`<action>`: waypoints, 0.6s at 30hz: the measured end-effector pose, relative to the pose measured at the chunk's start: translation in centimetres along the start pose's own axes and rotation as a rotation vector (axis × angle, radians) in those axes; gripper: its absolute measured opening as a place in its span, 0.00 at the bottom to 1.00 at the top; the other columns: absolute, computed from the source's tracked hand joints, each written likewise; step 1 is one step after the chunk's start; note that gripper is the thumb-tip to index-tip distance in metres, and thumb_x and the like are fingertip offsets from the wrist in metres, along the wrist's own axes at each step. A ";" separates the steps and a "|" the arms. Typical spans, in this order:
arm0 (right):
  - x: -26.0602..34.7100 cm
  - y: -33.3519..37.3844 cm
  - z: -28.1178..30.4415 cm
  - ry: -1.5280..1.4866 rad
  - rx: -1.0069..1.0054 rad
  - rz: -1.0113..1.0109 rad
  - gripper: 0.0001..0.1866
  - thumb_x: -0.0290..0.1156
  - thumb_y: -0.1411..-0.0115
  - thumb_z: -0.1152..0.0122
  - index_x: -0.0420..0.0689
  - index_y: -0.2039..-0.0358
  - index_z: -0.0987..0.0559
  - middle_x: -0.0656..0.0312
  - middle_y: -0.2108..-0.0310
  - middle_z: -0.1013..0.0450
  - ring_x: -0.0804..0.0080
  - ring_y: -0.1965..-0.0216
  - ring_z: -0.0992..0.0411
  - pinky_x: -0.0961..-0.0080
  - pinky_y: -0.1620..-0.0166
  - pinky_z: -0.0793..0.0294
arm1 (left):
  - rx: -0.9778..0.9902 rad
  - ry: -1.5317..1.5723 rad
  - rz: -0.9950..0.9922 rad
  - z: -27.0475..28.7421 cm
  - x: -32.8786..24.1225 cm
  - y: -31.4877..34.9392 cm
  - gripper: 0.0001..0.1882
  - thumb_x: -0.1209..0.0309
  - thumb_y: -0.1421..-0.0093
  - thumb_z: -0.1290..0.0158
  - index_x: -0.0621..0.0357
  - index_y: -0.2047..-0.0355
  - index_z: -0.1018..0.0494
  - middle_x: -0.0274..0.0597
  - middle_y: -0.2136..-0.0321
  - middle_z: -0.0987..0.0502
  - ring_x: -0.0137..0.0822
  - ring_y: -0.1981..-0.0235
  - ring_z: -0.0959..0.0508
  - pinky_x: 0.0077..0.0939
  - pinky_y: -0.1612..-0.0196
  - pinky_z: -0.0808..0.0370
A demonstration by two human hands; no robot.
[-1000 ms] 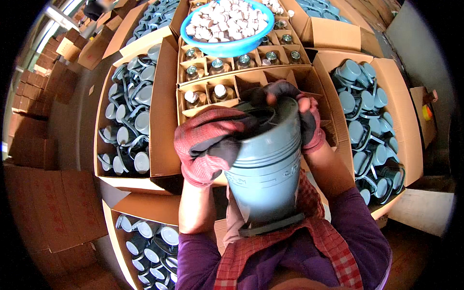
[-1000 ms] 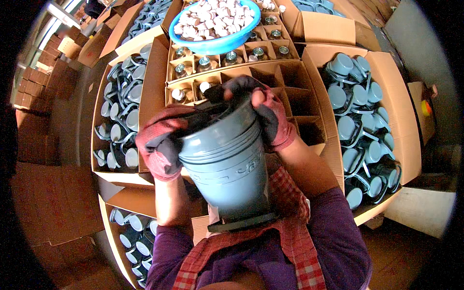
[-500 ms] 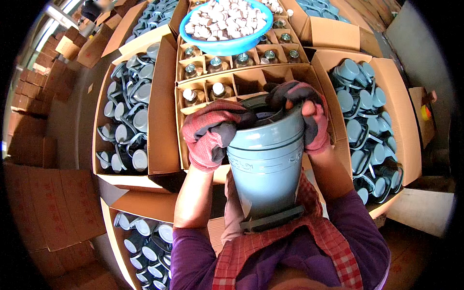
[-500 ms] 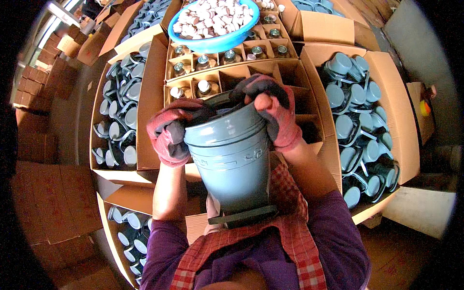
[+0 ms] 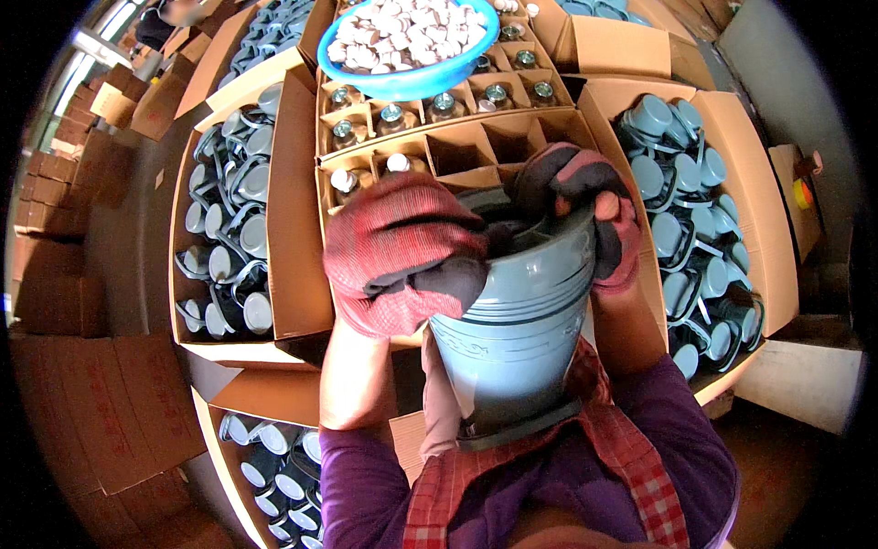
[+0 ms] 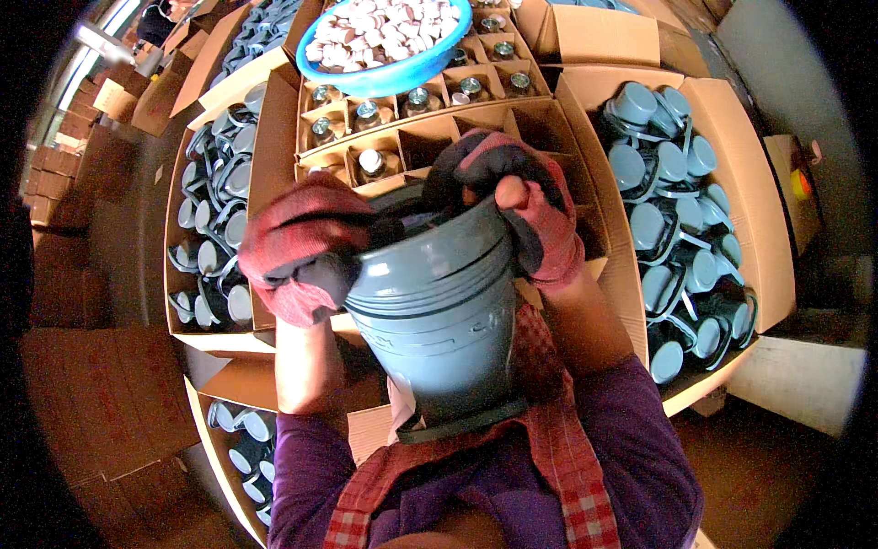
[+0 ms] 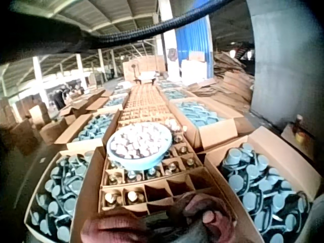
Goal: The person assembles thermos flasks by inserting glass liners into plastic housings, placing stoppers, and screwing on lids.
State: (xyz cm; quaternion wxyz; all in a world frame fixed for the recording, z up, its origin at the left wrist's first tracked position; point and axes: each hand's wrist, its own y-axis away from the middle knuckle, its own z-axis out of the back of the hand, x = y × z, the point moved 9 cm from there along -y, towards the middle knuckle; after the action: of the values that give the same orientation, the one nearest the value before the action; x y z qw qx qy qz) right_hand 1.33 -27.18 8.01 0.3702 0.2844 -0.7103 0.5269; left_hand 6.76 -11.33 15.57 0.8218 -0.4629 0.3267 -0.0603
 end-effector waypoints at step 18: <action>-7.4 -0.6 -1.9 -0.765 0.079 -0.405 0.38 0.58 0.44 0.55 0.42 0.42 0.43 0.54 0.45 0.40 0.64 0.48 0.36 0.65 0.46 0.37 | 0.276 -0.469 0.305 -3.0 -2.2 -1.6 0.24 0.52 0.55 0.44 0.56 0.64 0.27 0.46 0.70 0.24 0.46 0.68 0.23 0.35 0.64 0.28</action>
State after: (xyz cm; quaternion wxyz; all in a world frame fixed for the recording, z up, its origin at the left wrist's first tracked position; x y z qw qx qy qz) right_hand 6.45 -25.44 2.52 0.1650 0.6066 -0.7055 0.3273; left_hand 3.56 -13.53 16.80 0.9294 -0.2938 0.1828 0.1284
